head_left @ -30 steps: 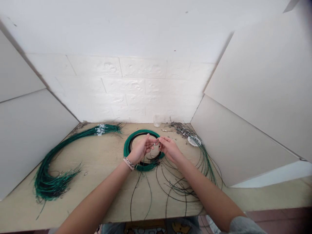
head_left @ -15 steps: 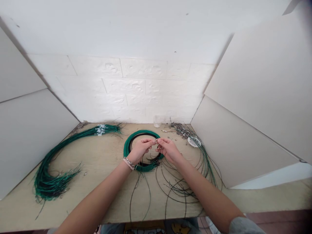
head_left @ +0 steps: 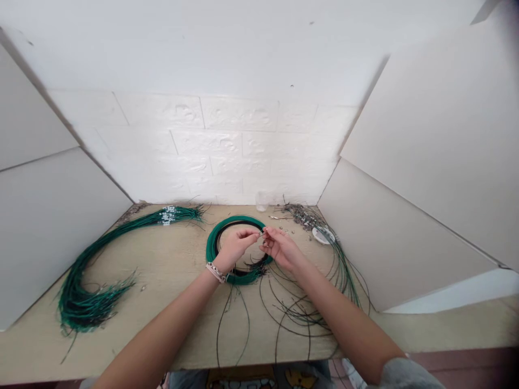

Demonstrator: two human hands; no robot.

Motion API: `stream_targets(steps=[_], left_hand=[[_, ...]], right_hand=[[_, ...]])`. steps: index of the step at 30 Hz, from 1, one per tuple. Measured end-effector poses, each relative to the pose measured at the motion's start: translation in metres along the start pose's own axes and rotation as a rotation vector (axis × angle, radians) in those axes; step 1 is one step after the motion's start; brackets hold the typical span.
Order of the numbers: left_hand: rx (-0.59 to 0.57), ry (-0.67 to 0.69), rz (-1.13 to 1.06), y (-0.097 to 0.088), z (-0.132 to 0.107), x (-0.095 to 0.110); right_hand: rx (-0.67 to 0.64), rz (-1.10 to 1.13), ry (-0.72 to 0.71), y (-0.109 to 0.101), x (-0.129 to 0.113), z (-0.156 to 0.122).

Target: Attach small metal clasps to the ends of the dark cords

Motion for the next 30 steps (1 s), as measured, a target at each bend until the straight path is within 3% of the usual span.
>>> stream_targets(steps=[4,10,17,30], left_hand=[[0.042,0.094,-0.028,-0.002,-0.003,0.013],[-0.01,0.188,-0.061,0.003,-0.004,0.018],[-0.014,0.172,-0.045,0.006,-0.003,0.013],[0.091,0.116,0.06,0.001,-0.006,0.01]], right_hand=[[-0.003,0.027,0.047,-0.001,0.004,0.0],[-0.015,0.054,0.047,0.0,0.006,-0.001],[0.014,0.09,0.064,0.0,0.01,-0.001],[-0.024,0.107,0.098,0.003,0.017,-0.002]])
Point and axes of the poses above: each hand's wrist, its own z-axis towards the middle knuckle, its own y-axis out of the palm, x = y × z, the point moved 9 cm from there along z, towards the middle knuckle, and after that the axes turned 4 degrees about x, right-handed, at the moved point
